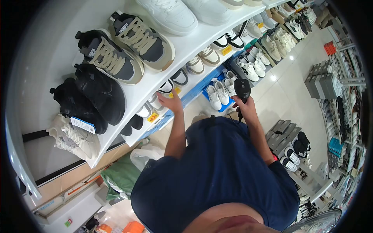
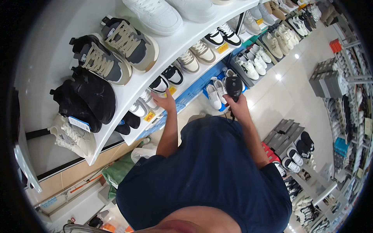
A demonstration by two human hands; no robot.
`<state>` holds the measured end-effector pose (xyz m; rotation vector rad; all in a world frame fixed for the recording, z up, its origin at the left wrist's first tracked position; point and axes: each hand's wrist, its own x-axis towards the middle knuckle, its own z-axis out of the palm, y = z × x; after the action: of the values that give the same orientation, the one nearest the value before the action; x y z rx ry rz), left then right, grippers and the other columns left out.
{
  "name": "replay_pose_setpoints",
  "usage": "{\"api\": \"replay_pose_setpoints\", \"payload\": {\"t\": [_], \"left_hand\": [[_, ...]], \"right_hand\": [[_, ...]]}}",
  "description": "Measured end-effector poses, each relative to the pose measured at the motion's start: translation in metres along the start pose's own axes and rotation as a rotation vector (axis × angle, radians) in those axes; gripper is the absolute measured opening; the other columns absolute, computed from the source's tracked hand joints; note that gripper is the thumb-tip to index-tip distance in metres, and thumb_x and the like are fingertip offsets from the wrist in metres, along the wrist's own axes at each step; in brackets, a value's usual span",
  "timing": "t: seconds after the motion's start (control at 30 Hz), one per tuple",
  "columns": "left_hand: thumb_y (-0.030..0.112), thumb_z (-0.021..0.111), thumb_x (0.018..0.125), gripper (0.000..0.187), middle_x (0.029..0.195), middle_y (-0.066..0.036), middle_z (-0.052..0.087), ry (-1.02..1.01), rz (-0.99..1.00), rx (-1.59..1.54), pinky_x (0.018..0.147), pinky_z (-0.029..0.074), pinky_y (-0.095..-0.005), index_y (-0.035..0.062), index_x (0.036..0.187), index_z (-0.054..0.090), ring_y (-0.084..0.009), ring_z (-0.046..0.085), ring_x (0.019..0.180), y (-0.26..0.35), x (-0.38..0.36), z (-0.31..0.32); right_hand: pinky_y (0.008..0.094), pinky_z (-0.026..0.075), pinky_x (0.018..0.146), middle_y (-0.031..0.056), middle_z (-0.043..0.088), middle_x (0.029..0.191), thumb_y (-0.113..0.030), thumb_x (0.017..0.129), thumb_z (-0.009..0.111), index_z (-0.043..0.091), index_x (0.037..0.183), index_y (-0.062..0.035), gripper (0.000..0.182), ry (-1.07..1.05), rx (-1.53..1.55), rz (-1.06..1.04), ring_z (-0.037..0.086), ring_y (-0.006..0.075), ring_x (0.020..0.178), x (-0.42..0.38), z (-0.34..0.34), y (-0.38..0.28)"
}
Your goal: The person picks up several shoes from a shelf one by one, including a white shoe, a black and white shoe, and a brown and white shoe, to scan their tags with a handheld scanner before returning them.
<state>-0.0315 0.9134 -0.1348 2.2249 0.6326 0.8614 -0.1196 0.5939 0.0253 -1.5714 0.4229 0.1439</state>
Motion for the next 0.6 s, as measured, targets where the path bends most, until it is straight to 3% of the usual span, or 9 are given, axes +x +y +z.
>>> {"api": "replay_pose_setpoints", "payload": {"t": [0.1,0.17,0.2,0.27,0.3,0.4,0.5,0.6], "left_hand": [[0.025,0.074,0.087,0.069,0.138,-0.031,0.049,-0.174,-0.004,-0.098,0.107,0.036,-0.0526,-0.0075,0.140,0.044,-0.0466,0.045,0.129,0.024,-0.049,-0.025],[0.022,0.070,0.091,0.045,0.119,-0.026,0.065,-0.321,0.006,-0.179,0.100,0.045,-0.0466,-0.0050,0.126,0.059,-0.0391,0.060,0.115,0.024,-0.083,-0.026],[0.022,0.070,0.091,0.045,0.119,-0.026,0.065,-0.303,0.003,-0.174,0.100,0.045,-0.0466,-0.0050,0.126,0.059,-0.0391,0.060,0.115,0.037,-0.093,-0.032],[0.018,0.069,0.092,0.028,0.095,-0.016,0.073,-0.616,-0.167,-0.227,0.085,0.054,-0.0359,-0.0037,0.110,0.069,-0.0243,0.071,0.088,0.082,-0.104,-0.043],[0.018,0.069,0.092,0.028,0.095,-0.016,0.073,-0.594,-0.173,-0.226,0.085,0.054,-0.0359,-0.0037,0.110,0.069,-0.0243,0.071,0.088,0.097,-0.109,-0.036],[0.014,0.066,0.095,0.018,0.081,-0.012,0.072,-0.547,-0.017,-0.346,0.070,0.055,-0.0293,-0.0031,0.094,0.071,-0.0173,0.068,0.068,0.149,-0.113,-0.014],[0.016,0.065,0.097,0.020,0.078,-0.010,0.070,-0.496,0.070,-0.394,0.066,0.054,-0.0290,-0.0031,0.100,0.070,-0.0157,0.066,0.066,0.238,-0.074,-0.014],[0.023,0.061,0.101,0.029,0.092,-0.017,0.069,-0.375,-0.223,-0.839,0.063,0.054,-0.0307,-0.0018,0.116,0.061,-0.0138,0.064,0.066,0.343,-0.029,-0.020]], "right_hand": [[0.0272,0.047,0.055,0.0046,0.066,0.076,-0.026,0.089,0.074,0.066,0.101,0.0004,0.030,-0.032,-0.005,0.001,0.063,0.0115,0.065,0.009,-0.012,-0.008],[0.0276,0.046,0.054,0.0047,0.066,0.073,-0.026,0.090,0.073,0.066,0.099,-0.0002,0.029,-0.073,-0.024,0.019,0.062,0.0115,0.063,0.018,-0.022,-0.013],[0.0279,0.046,0.054,0.0047,0.065,0.071,-0.026,0.090,0.073,0.066,0.099,-0.0004,0.028,-0.093,-0.033,-0.002,0.061,0.0116,0.061,0.022,-0.027,-0.017],[0.0280,0.046,0.054,0.0049,0.065,0.071,-0.026,0.090,0.073,0.066,0.098,-0.0004,0.027,-0.124,-0.045,0.006,0.061,0.0116,0.061,0.034,-0.039,-0.020],[0.0281,0.046,0.054,0.0052,0.065,0.071,-0.025,0.090,0.072,0.066,0.097,-0.0004,0.027,-0.137,-0.057,0.023,0.061,0.0116,0.061,0.041,-0.047,-0.021],[0.0282,0.047,0.054,0.0056,0.066,0.072,-0.024,0.090,0.072,0.066,0.097,0.0002,0.026,-0.179,-0.029,-0.022,0.062,0.0123,0.061,0.061,-0.074,-0.024],[0.0282,0.047,0.054,0.0057,0.066,0.073,-0.023,0.090,0.072,0.066,0.098,0.0007,0.026,-0.228,-0.051,-0.044,0.063,0.0130,0.062,0.085,-0.107,-0.032],[0.0274,0.048,0.055,0.0076,0.071,0.082,-0.020,0.093,0.066,0.070,0.101,0.0024,0.024,-0.235,-0.049,-0.048,0.061,0.0111,0.063,0.110,-0.139,-0.035]]}}
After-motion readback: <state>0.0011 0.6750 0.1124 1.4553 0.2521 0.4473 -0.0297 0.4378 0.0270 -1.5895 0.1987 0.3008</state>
